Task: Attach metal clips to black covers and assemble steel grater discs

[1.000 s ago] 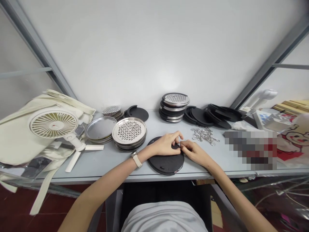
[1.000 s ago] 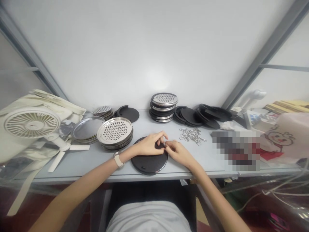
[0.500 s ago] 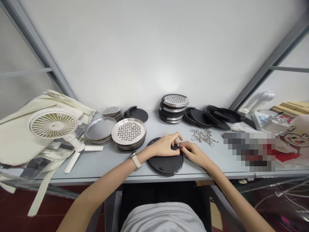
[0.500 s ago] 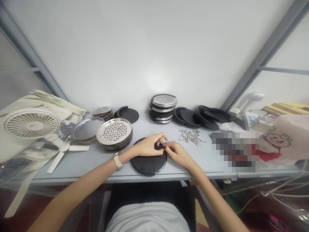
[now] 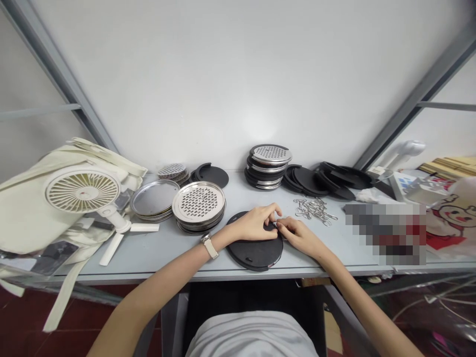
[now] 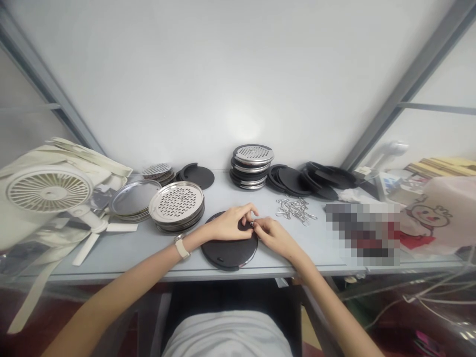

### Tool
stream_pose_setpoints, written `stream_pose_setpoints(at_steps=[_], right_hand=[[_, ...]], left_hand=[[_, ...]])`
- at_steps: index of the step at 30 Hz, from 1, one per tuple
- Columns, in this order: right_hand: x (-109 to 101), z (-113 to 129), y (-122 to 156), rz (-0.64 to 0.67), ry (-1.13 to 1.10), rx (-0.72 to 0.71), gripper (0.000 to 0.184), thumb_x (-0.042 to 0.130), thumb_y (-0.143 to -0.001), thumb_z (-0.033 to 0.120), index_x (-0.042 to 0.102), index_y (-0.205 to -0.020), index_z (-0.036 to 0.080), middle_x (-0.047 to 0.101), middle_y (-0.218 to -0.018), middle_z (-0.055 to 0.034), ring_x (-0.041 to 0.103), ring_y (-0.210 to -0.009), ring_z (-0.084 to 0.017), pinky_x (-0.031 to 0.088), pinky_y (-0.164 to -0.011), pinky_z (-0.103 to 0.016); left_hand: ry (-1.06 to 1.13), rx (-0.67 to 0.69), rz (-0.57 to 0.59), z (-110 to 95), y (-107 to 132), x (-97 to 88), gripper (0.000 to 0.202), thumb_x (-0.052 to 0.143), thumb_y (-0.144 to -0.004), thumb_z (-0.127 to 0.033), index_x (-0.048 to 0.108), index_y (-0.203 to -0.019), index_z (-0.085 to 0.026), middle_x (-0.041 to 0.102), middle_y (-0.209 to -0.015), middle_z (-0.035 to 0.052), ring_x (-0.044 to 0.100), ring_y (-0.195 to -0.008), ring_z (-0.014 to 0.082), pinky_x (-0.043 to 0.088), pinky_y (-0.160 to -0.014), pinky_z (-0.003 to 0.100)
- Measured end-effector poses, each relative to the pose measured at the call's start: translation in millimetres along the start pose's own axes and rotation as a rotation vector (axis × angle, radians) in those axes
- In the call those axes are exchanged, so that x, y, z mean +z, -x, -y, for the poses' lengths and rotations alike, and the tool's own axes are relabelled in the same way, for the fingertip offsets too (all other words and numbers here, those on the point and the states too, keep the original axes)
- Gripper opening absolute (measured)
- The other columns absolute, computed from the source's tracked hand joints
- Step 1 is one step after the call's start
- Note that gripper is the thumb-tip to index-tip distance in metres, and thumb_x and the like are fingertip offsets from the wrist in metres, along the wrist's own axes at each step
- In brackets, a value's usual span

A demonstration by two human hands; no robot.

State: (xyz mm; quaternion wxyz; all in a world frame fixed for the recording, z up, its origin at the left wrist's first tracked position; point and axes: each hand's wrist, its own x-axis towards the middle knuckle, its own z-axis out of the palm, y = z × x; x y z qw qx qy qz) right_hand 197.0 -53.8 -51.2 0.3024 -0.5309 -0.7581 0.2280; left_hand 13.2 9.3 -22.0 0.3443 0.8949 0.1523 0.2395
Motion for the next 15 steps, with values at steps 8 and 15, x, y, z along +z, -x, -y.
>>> stream_pose_setpoints(at_steps=[8,15], right_hand=[[-0.1,-0.9,-0.1,0.025,0.020,-0.009,0.034,0.037,-0.094,0.034,0.054,-0.069,0.016,0.053,-0.062,-0.0008,0.046,-0.060,-0.015,0.039,-0.056,-0.025],[2.8,-2.9,0.2,0.008,-0.020,0.020,0.032,0.039,-0.092,0.032,0.046,-0.065,0.018,0.044,-0.060,0.0018,0.040,-0.058,-0.013,0.033,-0.053,-0.024]], left_hand=[[-0.018,-0.020,0.006,1.2,-0.2,0.6,0.038,0.061,-0.071,-0.016,0.045,-0.105,-0.021,0.055,-0.083,-0.0026,0.054,-0.072,0.0117,0.043,-0.066,0.022],[-0.007,-0.009,0.009,3.0,-0.3,1.6,0.038,0.060,-0.072,-0.016,0.045,-0.106,-0.021,0.054,-0.083,-0.0027,0.053,-0.071,0.0114,0.043,-0.066,0.022]])
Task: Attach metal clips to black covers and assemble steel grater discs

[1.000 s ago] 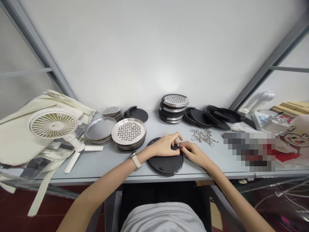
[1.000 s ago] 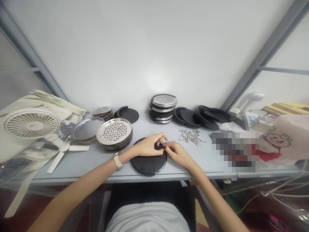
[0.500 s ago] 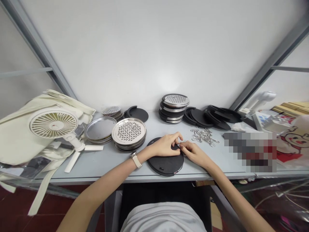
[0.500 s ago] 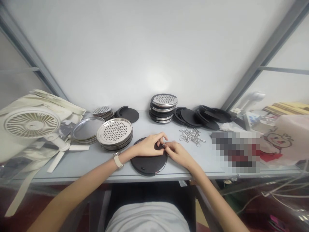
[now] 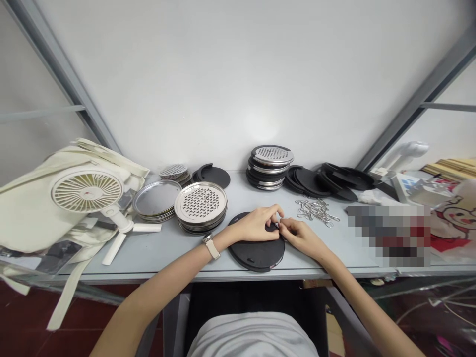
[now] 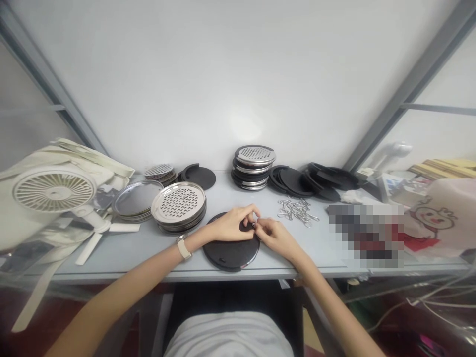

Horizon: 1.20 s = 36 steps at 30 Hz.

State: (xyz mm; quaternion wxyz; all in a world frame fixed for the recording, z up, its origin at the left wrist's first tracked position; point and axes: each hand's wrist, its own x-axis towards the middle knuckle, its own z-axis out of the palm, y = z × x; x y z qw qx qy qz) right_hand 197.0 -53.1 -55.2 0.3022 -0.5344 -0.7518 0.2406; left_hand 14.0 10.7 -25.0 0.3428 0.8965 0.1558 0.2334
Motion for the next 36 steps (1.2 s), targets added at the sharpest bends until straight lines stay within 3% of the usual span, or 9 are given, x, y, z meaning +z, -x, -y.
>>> stream_pose_setpoints(at_steps=[36], right_hand=[[-1.0,3.5,0.2,0.027,-0.009,0.025,0.032,0.037,-0.092,0.034,0.040,-0.064,0.019,0.035,-0.058,0.0046,0.035,-0.054,-0.011,0.028,-0.051,-0.024]], left_hand=[[-0.017,0.001,-0.006,-2.8,-0.9,-0.6,0.037,0.060,-0.071,-0.015,0.046,-0.105,-0.021,0.055,-0.084,-0.0020,0.054,-0.075,0.0128,0.043,-0.072,0.024]])
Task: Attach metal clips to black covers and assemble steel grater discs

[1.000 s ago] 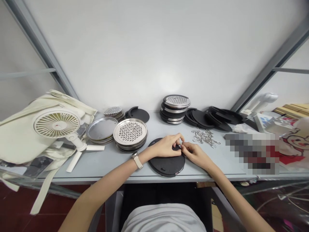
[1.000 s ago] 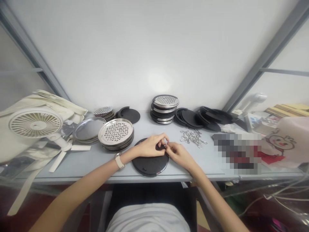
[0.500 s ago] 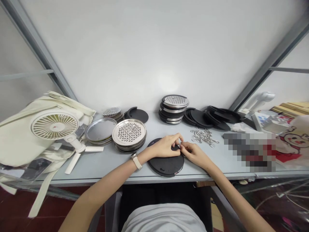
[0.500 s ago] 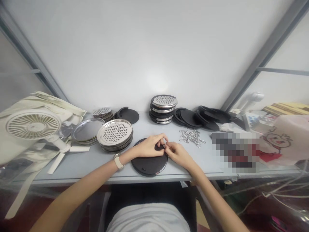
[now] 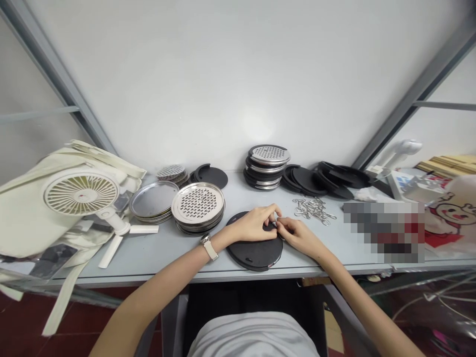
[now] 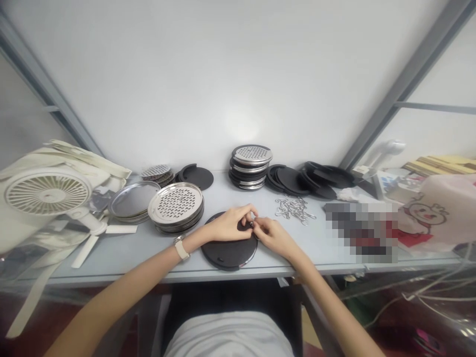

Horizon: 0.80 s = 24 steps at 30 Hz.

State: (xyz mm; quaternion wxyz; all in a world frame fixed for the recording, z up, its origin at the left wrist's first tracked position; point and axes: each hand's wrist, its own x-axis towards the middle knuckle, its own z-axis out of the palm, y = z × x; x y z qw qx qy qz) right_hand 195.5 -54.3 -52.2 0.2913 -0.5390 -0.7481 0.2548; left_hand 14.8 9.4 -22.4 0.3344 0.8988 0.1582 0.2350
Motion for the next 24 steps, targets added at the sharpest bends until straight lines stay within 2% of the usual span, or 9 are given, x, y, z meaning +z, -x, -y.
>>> stream_pose_setpoints(at_steps=[13,24], right_hand=[[0.3,-0.2,0.8,-0.017,-0.037,-0.014,0.034,0.037,-0.094,0.038,0.050,-0.069,0.017,0.043,-0.059,0.0025,0.038,-0.055,-0.012,0.032,-0.051,-0.024],[-0.3,1.2,0.5,-0.011,-0.025,-0.006,0.037,0.036,-0.094,0.042,0.049,-0.069,0.018,0.044,-0.059,0.0021,0.039,-0.056,-0.013,0.032,-0.052,-0.024]], left_hand=[[-0.007,-0.009,0.006,-0.4,1.2,-0.2,0.037,0.060,-0.072,-0.016,0.046,-0.106,-0.020,0.055,-0.085,-0.0018,0.054,-0.075,0.0124,0.044,-0.070,0.024],[-0.015,-0.009,0.008,0.6,0.2,-0.4,0.036,0.060,-0.072,-0.015,0.045,-0.105,-0.020,0.055,-0.084,-0.0020,0.054,-0.075,0.0127,0.044,-0.070,0.024]])
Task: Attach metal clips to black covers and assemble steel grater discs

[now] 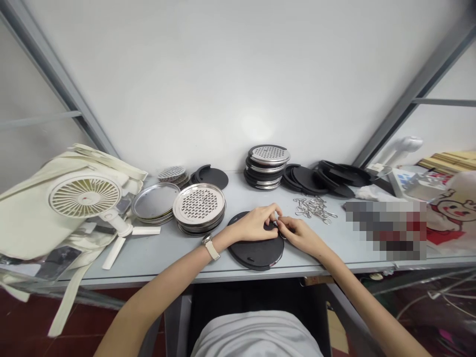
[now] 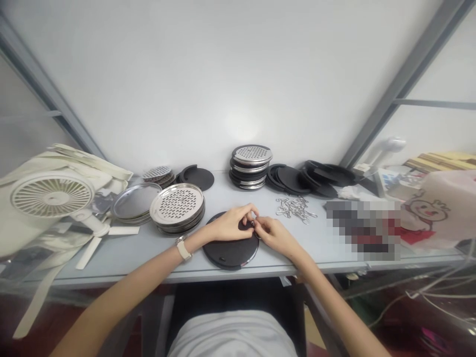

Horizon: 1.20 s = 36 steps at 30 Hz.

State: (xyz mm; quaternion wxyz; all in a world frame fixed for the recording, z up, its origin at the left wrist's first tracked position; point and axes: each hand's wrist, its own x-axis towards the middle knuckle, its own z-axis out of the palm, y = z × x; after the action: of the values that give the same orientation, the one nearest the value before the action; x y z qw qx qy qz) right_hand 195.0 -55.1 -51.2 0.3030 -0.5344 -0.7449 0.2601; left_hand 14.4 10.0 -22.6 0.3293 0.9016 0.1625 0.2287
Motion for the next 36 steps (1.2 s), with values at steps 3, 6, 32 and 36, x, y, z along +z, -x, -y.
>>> stream_pose_setpoints(at_steps=[3,6,32,36], right_hand=[[0.2,-0.8,-0.3,0.008,0.010,-0.003,0.036,0.035,-0.094,0.040,0.050,-0.070,0.017,0.043,-0.060,0.0021,0.039,-0.056,-0.012,0.031,-0.052,-0.024],[0.6,-2.5,-0.4,0.010,0.014,-0.007,0.035,0.035,-0.095,0.039,0.049,-0.070,0.017,0.042,-0.060,0.0024,0.038,-0.056,-0.012,0.031,-0.052,-0.024],[1.1,-2.9,-1.2,0.001,0.038,-0.012,0.035,0.037,-0.094,0.038,0.051,-0.070,0.017,0.048,-0.061,0.0014,0.043,-0.057,-0.013,0.034,-0.054,-0.025],[0.7,-2.8,-0.9,0.012,0.041,-0.004,0.034,0.036,-0.094,0.036,0.050,-0.069,0.018,0.047,-0.061,0.0018,0.042,-0.057,-0.013,0.033,-0.054,-0.025]], left_hand=[[-0.001,0.007,-0.001,-0.3,0.2,0.1,0.037,0.060,-0.072,-0.015,0.045,-0.106,-0.020,0.055,-0.084,-0.0018,0.054,-0.075,0.0129,0.044,-0.070,0.024],[0.001,-0.006,-0.002,-0.8,0.6,0.3,0.038,0.060,-0.072,-0.015,0.045,-0.106,-0.020,0.055,-0.086,-0.0014,0.054,-0.076,0.0128,0.044,-0.070,0.024],[0.008,-0.010,0.002,1.1,0.8,1.2,0.039,0.060,-0.071,-0.016,0.046,-0.107,-0.021,0.055,-0.085,-0.0012,0.054,-0.074,0.0129,0.044,-0.069,0.024],[0.009,0.011,-0.003,2.2,1.0,1.6,0.038,0.059,-0.072,-0.016,0.045,-0.107,-0.020,0.055,-0.085,-0.0016,0.054,-0.074,0.0127,0.044,-0.068,0.024]])
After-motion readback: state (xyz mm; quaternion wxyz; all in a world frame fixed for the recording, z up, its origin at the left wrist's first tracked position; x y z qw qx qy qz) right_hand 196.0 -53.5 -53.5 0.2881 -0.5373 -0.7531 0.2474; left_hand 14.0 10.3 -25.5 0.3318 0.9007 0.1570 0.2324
